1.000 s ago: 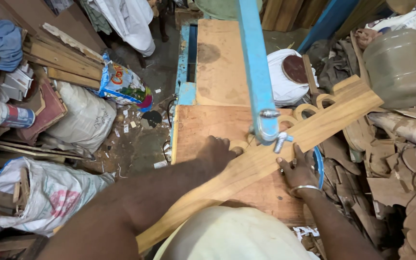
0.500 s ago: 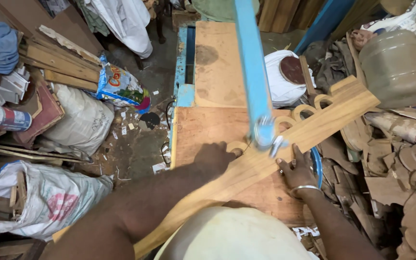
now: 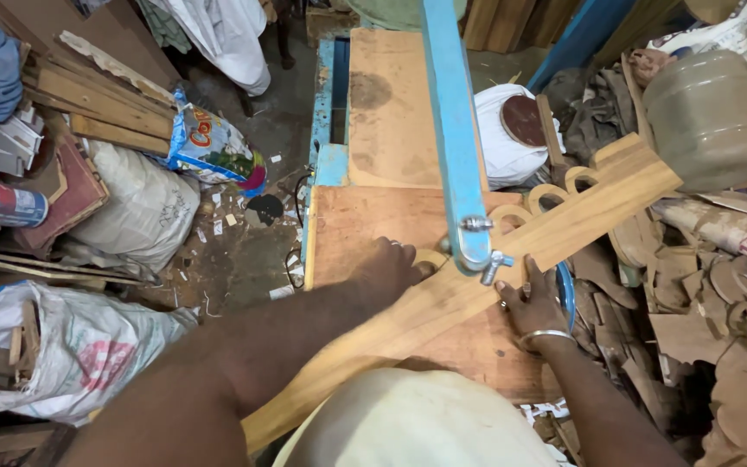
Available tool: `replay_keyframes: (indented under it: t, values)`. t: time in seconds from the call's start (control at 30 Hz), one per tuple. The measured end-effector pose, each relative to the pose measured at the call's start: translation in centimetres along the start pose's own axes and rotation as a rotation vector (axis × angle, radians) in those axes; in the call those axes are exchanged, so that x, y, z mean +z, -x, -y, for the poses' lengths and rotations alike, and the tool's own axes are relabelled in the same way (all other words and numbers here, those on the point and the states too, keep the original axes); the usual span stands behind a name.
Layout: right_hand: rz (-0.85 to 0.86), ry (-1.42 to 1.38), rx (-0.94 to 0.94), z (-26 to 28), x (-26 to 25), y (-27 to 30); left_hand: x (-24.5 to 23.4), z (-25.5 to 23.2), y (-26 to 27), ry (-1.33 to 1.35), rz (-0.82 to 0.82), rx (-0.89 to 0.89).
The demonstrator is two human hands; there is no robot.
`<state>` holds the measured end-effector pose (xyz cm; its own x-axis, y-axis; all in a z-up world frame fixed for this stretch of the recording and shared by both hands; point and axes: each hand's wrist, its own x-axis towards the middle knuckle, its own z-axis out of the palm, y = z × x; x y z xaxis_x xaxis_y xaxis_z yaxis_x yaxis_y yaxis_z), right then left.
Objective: Use a scroll saw to cut decorative scalloped shapes into a wooden plank.
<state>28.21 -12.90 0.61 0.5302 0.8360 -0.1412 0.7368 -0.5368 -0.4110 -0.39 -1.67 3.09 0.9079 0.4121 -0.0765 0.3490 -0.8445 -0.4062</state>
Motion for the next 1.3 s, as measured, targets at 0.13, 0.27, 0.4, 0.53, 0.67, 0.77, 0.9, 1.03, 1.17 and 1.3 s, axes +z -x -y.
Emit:
replay_keyframes:
  t: [0.13,0.27,0.4,0.53,0.67,0.77,0.9,1.03,1.17,1.3]
  values:
    - [0.012,0.002,0.028,0.2,-0.2,0.1,-0.8,-0.4,0.1,0.274,0.09,-0.115]
    - [0.018,-0.011,0.032,0.8,-0.5,0.5,-2.8,-0.2,1.0,0.548,0.152,-0.21]
    - [0.008,-0.003,0.02,0.3,-0.2,0.3,-2.9,-0.8,2.3,0.725,0.224,-0.297]
    - [-0.016,-0.012,-0.019,0.1,-0.5,0.4,-0.4,-2.4,6.3,0.847,-0.026,-0.425]
    - [0.032,0.314,0.067,3.7,-3.4,2.5,-4.1,-2.5,14.1,0.969,0.031,-0.73]
    - [-0.047,0.532,-0.039,3.6,-3.3,1.7,-0.6,-6.1,19.0,0.739,-0.088,-0.884]
    - [-0.029,0.62,-0.21,2.4,-3.4,-4.3,0.6,-8.8,21.6,0.665,-0.091,-1.011]
    - [-0.044,0.515,-0.538,3.6,-3.2,-9.7,1.3,-9.7,21.9,0.594,-0.12,-1.072]
    - [-0.053,0.604,-0.627,-2.9,2.7,-17.5,1.5,-8.6,22.1,0.566,-0.269,-1.027]
    - [-0.047,0.818,-0.58,-3.8,2.9,-13.7,2.0,-6.0,23.2,0.601,-0.287,-0.977]
